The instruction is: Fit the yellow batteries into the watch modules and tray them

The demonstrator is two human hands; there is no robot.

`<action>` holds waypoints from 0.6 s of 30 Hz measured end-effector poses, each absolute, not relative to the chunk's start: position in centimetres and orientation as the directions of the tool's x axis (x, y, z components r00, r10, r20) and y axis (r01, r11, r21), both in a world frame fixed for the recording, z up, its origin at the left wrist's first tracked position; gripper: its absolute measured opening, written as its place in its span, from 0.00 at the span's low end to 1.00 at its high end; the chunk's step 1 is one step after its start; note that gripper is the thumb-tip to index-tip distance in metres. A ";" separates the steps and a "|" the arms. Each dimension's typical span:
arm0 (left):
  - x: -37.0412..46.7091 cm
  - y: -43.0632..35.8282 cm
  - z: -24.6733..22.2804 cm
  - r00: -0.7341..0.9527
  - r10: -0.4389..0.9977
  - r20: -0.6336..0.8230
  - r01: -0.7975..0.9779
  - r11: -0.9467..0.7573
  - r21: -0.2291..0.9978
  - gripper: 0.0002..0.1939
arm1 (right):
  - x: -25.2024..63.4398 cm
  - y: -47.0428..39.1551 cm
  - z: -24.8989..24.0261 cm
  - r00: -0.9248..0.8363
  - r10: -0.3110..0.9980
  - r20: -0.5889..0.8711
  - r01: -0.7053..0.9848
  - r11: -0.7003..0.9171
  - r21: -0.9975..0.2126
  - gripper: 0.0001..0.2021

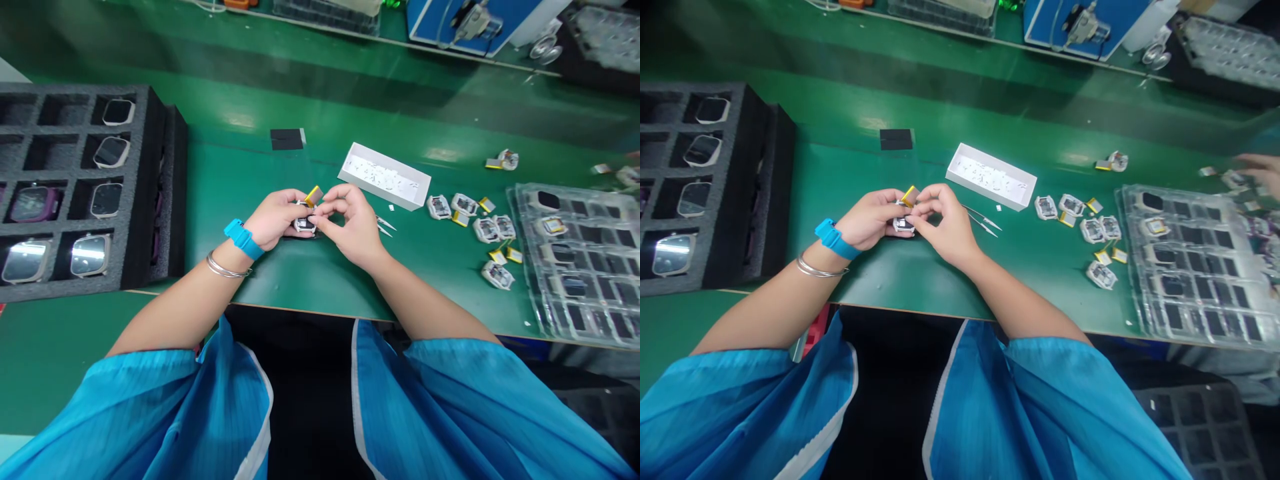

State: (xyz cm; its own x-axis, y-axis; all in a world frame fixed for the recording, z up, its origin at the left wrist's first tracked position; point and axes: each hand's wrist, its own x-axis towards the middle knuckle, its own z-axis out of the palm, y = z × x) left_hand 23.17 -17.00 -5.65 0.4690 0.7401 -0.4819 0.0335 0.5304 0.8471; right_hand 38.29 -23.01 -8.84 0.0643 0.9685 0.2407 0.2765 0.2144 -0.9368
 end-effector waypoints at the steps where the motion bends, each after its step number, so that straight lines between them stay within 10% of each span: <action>1: 23.2 -17.0 -5.7 0.468 0.740 -0.483 0.031 0.532 0.846 0.06 | 38.3 -23.0 -8.8 0.063 0.968 0.242 0.283 0.215 -0.935 0.16; 11: 23.1 -17.0 -5.8 0.474 0.737 -0.481 0.023 0.536 0.844 0.06 | 38.1 -23.4 -8.6 0.050 0.958 0.281 0.429 0.233 -0.873 0.15; 18: 23.1 -17.1 -5.7 0.461 0.771 -0.439 -0.001 0.495 0.869 0.07 | 38.1 -23.6 -7.5 -0.002 0.927 0.374 0.748 0.249 -0.615 0.12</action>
State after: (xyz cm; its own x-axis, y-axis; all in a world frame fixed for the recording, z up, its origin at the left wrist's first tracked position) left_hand 23.09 -17.11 -5.73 0.4606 0.7713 -0.4392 -0.0008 0.4952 0.8688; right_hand 38.11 -23.59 -7.50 -0.0019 0.9275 0.3738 0.7479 0.2495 -0.6152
